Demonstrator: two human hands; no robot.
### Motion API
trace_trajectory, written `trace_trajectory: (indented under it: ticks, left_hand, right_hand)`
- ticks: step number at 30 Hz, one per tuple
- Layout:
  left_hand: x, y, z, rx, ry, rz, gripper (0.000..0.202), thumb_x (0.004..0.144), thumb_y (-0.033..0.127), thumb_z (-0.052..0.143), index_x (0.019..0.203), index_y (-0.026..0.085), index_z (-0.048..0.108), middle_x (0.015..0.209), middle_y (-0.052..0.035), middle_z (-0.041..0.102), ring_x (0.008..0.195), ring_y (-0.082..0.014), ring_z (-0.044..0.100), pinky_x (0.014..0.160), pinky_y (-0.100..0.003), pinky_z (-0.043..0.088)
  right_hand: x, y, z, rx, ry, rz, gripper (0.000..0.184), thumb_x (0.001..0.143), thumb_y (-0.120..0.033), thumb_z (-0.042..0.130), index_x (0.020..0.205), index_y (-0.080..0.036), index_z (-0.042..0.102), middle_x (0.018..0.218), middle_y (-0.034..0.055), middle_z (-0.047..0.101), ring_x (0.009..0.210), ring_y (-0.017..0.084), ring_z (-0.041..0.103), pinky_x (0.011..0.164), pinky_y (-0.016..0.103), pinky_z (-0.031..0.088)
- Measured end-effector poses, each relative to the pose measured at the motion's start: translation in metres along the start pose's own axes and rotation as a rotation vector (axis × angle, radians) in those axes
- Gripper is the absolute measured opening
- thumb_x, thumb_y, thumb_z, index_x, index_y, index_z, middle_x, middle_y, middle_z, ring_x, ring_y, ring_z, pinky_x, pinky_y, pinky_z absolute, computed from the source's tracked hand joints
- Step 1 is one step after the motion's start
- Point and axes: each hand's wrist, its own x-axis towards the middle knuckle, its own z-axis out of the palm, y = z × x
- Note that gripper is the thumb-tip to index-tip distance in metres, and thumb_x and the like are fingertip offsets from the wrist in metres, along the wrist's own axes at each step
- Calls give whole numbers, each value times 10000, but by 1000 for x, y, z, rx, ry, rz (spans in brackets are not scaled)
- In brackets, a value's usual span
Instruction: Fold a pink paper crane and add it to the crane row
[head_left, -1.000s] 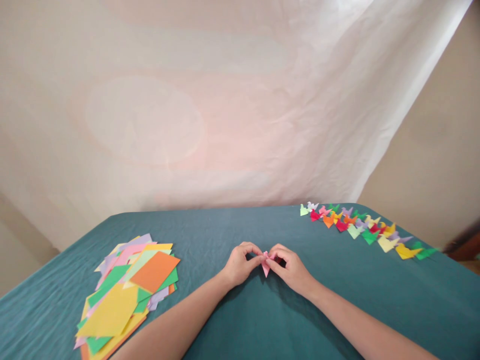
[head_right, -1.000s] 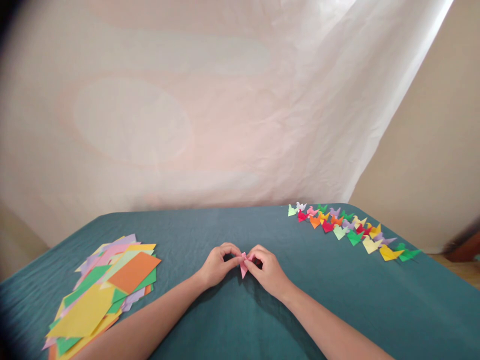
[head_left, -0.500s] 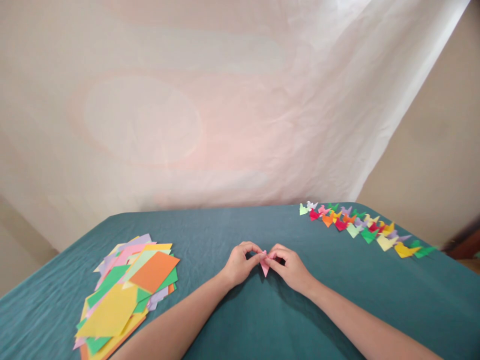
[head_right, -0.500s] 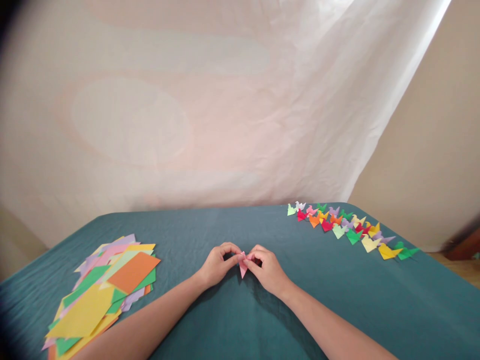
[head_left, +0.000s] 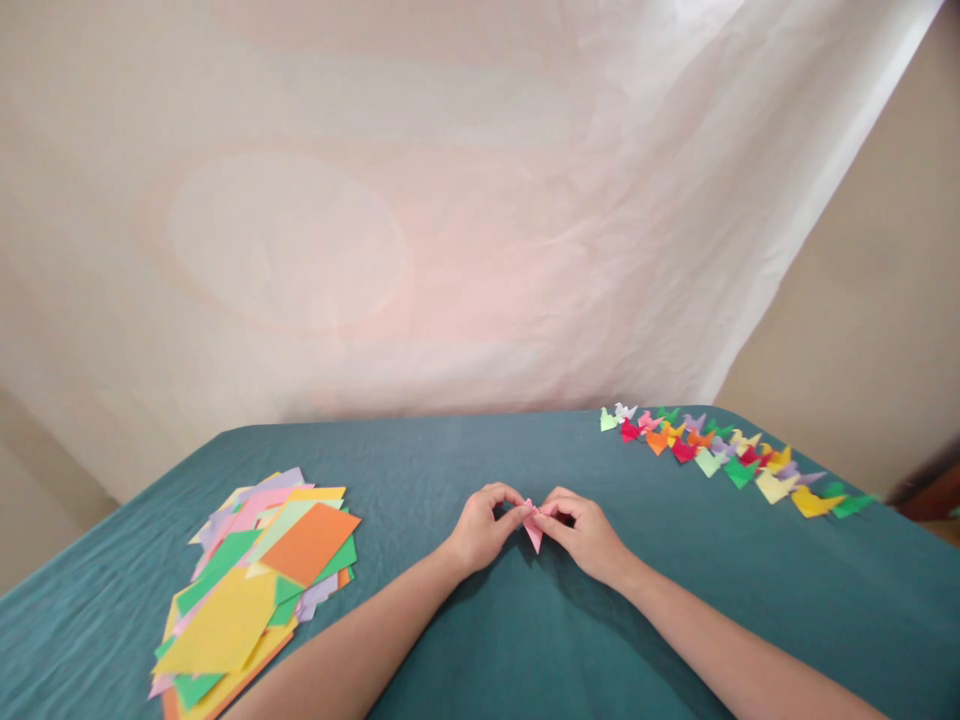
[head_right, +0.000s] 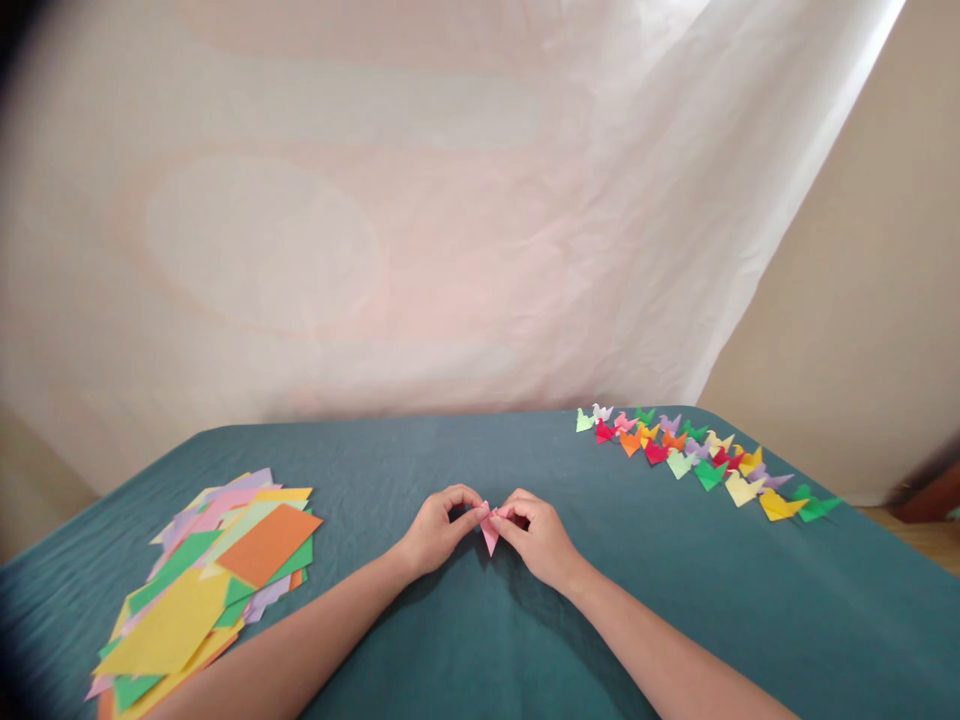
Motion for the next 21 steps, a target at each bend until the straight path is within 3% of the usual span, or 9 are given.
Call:
trace_trajectory:
  ticks: [21]
  left_hand:
    - [0,6,-2,-4,-36,-15,260,844,385,499,796,176,644,823,-33,652,801,-160,574,743,-254,428]
  right_hand:
    - [-3,-11,-3,0,-19,-29,276,843,-302,507,600,-181,558,737,13,554,665,126,531,674,260,436]
